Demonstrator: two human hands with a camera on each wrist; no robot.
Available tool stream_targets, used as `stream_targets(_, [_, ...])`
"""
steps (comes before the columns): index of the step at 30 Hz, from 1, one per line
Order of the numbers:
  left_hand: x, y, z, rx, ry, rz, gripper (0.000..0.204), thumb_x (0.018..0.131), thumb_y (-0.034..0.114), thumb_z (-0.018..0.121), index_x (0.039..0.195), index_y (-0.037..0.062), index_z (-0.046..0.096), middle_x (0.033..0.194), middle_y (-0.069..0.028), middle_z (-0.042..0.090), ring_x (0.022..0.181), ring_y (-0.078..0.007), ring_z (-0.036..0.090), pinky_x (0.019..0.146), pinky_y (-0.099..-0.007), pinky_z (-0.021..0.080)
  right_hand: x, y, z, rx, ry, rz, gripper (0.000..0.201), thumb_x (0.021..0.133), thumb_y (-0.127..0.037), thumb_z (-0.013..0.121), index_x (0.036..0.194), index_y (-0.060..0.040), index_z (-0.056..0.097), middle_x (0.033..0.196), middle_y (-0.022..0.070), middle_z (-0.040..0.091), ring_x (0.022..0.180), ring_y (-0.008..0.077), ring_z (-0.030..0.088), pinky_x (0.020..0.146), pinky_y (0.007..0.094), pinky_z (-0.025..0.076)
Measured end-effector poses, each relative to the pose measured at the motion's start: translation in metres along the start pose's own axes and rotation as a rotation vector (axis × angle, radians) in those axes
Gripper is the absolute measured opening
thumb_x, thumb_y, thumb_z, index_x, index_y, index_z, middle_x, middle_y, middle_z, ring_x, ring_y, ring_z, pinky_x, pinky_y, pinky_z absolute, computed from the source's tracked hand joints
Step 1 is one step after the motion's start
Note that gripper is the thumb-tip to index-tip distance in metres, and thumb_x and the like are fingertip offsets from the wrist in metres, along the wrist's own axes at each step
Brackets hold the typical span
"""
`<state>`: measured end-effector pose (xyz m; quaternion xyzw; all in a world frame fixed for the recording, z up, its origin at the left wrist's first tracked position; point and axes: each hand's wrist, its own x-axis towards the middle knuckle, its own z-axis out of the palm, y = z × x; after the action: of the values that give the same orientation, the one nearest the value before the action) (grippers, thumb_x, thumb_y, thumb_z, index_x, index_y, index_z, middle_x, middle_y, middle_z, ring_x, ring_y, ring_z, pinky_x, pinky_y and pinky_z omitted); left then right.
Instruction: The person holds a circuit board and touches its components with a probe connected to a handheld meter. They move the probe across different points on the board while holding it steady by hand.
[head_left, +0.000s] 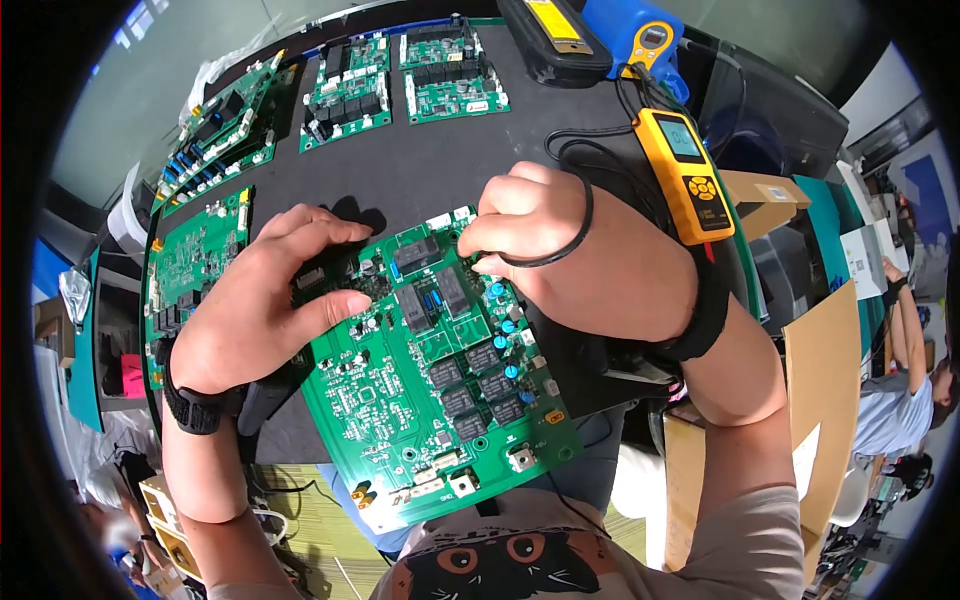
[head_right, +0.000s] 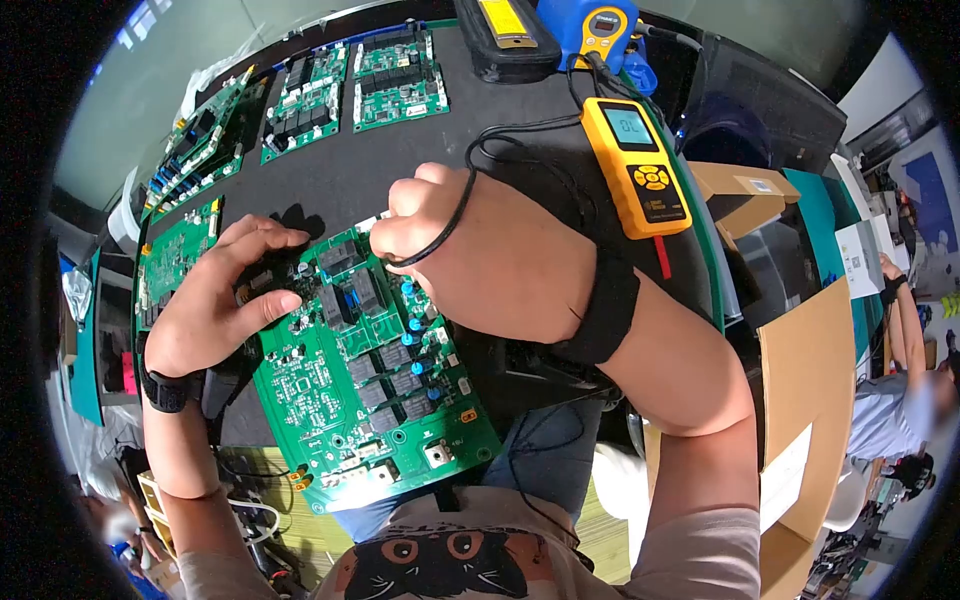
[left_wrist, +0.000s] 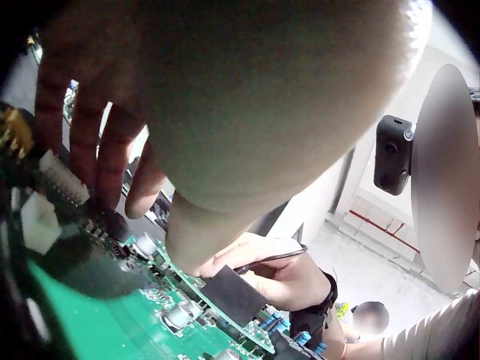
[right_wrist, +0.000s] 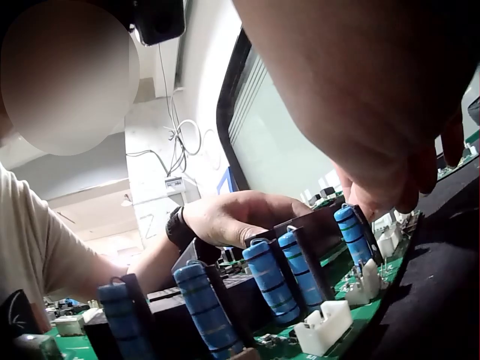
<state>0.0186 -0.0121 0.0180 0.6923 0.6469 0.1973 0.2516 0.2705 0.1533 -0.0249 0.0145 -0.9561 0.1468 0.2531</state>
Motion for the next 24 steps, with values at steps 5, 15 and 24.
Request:
stream_targets(5, [0.0016,-0.0019,-0.0002,-0.007,-0.012,0.008,0.055,0.092,0.024,0.080,0.136,-0.0043,0.062,0.128,-0.0173,0.061,0.127,-0.0313,0.057,0.111,-0.0391,0.042,-0.0021,-0.0019,0.0006,-0.003,0.010,0.023,0.014,0.084,-0.005,0.072,0.097,-0.0067,0.067,0.092,0.0076,0.062,0.092,0.0304,0.061,0.081,0.0405,0.051])
stream_targets(15, [-0.0002,0.0004,0.0000,-0.022,0.006,-0.004,0.052,0.091,0.019,0.080,0.133,-0.0048,0.063,0.127,-0.0167,0.062,0.127,-0.0317,0.057,0.110,-0.0396,0.042,0.0025,-0.0012,-0.0001,-0.045,-0.001,-0.027,0.008,0.081,-0.005,0.065,0.088,-0.0056,0.063,0.095,0.0065,0.060,0.092,0.0276,0.057,0.081,0.0375,0.052])
stream_targets(24, [0.0006,-0.0031,0.0018,0.042,0.035,0.075,0.053,0.090,0.023,0.082,0.133,-0.0026,0.064,0.125,-0.0185,0.062,0.123,-0.0360,0.059,0.105,-0.0411,0.048,0.0043,-0.0029,-0.0006,0.018,0.011,0.037,0.011,0.081,0.000,0.073,0.086,-0.0063,0.065,0.087,0.0062,0.063,0.089,0.0303,0.061,0.077,0.0411,0.051])
